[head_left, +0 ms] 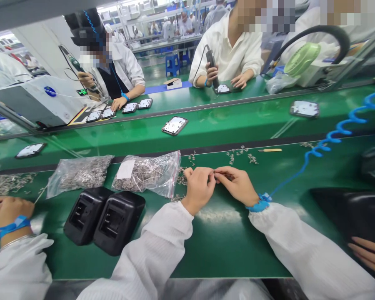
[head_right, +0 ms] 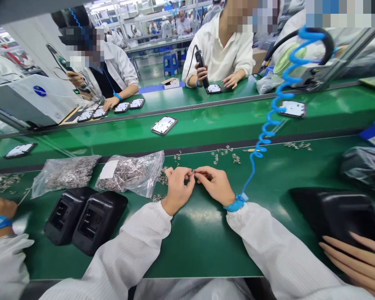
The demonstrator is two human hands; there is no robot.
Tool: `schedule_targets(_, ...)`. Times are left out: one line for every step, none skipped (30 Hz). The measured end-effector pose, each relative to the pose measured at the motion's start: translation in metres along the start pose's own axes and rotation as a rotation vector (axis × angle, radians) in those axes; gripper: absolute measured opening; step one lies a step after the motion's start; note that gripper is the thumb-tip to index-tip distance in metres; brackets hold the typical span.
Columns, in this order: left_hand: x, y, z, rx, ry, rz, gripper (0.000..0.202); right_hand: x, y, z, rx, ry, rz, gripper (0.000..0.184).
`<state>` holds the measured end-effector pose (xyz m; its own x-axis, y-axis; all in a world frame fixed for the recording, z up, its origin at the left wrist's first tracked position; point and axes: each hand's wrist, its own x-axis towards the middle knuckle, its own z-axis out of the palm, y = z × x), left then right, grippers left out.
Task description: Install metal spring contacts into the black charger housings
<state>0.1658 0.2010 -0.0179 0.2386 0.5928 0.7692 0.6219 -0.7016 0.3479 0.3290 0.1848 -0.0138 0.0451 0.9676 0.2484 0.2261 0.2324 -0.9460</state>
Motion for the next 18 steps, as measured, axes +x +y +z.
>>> schedule_targets(0.000,0.000,0.000,-0.003,-0.005,0.014,0.007,-0.001,-0.001,0.000,-0.076,0.026,-0.031,0.023)
schedule_targets(0.001,0.000,-0.001,-0.008,-0.009,0.032,0.007,-0.003,-0.003,-0.001,-0.152,0.053,-0.065,0.020)
schedule_targets(0.001,0.000,-0.002,-0.016,-0.016,0.053,0.007,-0.004,-0.004,-0.001,-0.219,0.078,-0.100,0.017)
schedule_targets(0.002,0.001,-0.002,-0.026,-0.023,0.079,0.007,-0.005,-0.006,-0.002,-0.274,0.100,-0.134,0.016)
schedule_targets(0.002,0.001,-0.002,-0.037,-0.029,0.104,0.007,-0.007,-0.008,-0.002,-0.316,0.116,-0.163,0.014)
schedule_targets(0.002,0.001,-0.003,-0.050,-0.030,0.128,0.008,-0.009,-0.010,-0.003,-0.348,0.130,-0.185,0.014)
schedule_targets(0.003,0.001,-0.003,-0.063,-0.024,0.150,0.011,-0.011,-0.013,-0.005,-0.369,0.145,-0.199,0.013)
schedule_targets(0.003,0.002,-0.003,-0.080,-0.014,0.167,0.014,-0.015,-0.017,-0.007,-0.386,0.159,-0.207,0.012)
schedule_targets(0.003,0.002,-0.003,-0.103,-0.001,0.182,0.018,-0.019,-0.022,-0.011,-0.401,0.181,-0.209,0.012)
schedule_targets(0.002,0.003,-0.002,-0.124,0.012,0.195,0.023,-0.026,-0.027,-0.016,-0.423,0.214,-0.207,0.011)
schedule_targets(0.002,0.004,-0.002,-0.143,0.020,0.212,0.027,-0.034,-0.032,-0.024,-0.456,0.263,-0.203,0.011)
schedule_targets(0.002,0.005,-0.002,-0.156,0.023,0.232,0.031,-0.043,-0.038,-0.033,-0.503,0.333,-0.202,0.011)
schedule_targets(0.002,0.006,-0.001,-0.157,0.022,0.256,0.034,-0.054,-0.043,-0.046,-0.566,0.424,-0.203,0.010)
schedule_targets(0.001,0.007,-0.001,-0.160,0.020,0.278,0.036,-0.066,-0.047,-0.060,-0.641,0.531,-0.206,0.010)
schedule_targets(0.001,0.008,-0.001,-0.164,0.015,0.297,0.037,-0.079,-0.049,-0.077,-0.722,0.642,-0.204,0.009)
schedule_targets(0.000,0.010,-0.001,-0.173,0.010,0.314,0.038,-0.092,-0.050,-0.096,-0.804,0.745,-0.193,0.009)
schedule_targets(0.000,0.013,-0.001,-0.189,0.000,0.330,0.038,-0.104,-0.049,-0.116,-0.879,0.831,-0.170,0.008)
schedule_targets(-0.001,0.016,-0.001,-0.206,-0.014,0.348,0.038,-0.115,-0.046,-0.135,-0.938,0.892,-0.131,0.009)
